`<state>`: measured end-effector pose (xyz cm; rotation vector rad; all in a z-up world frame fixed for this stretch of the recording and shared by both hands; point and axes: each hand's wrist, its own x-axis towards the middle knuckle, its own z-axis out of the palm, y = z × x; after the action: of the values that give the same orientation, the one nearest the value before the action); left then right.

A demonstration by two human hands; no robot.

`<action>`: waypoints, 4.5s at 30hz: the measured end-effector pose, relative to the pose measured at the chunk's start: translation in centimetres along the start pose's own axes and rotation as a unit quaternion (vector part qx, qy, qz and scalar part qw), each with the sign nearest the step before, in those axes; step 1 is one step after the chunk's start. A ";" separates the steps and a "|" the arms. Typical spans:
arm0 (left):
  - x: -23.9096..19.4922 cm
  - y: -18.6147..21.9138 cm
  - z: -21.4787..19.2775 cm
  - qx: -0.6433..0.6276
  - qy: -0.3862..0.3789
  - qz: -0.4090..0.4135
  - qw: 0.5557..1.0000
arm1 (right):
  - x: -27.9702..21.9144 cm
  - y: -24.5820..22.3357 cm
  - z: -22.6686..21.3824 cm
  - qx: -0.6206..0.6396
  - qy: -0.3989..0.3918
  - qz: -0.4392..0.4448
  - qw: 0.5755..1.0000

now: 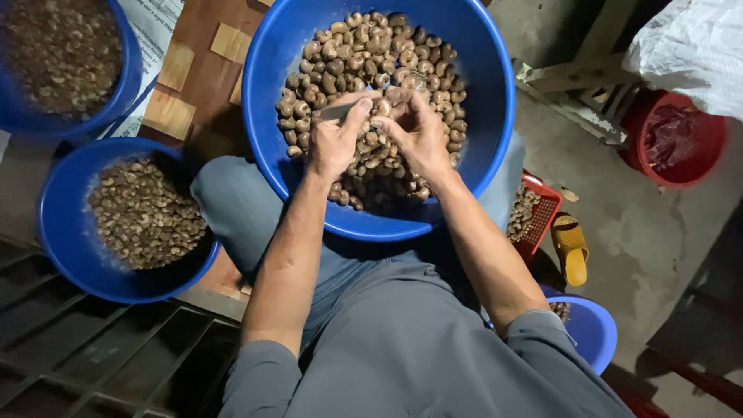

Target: Cleaning individual nuts using a small hand tool

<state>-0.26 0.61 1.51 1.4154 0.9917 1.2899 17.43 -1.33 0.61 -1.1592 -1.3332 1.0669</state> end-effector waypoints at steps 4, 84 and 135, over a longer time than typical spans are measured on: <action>0.0 -0.3 0.2 -0.040 -0.018 0.005 0.999 | -0.1 -0.2 0.2 -0.056 0.017 -0.016 0.998; -0.6 -1.7 0.0 -0.054 0.025 -0.113 0.992 | -45.8 13.9 -32.3 -0.236 0.599 0.349 0.680; 0.2 -0.9 0.5 -0.025 0.010 -0.015 1.000 | 1.3 -0.7 -0.3 0.145 -0.113 0.139 0.973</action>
<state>0.31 0.94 0.68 1.3483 0.9837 1.3000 17.71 -0.14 1.55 -1.0457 -1.1556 1.5815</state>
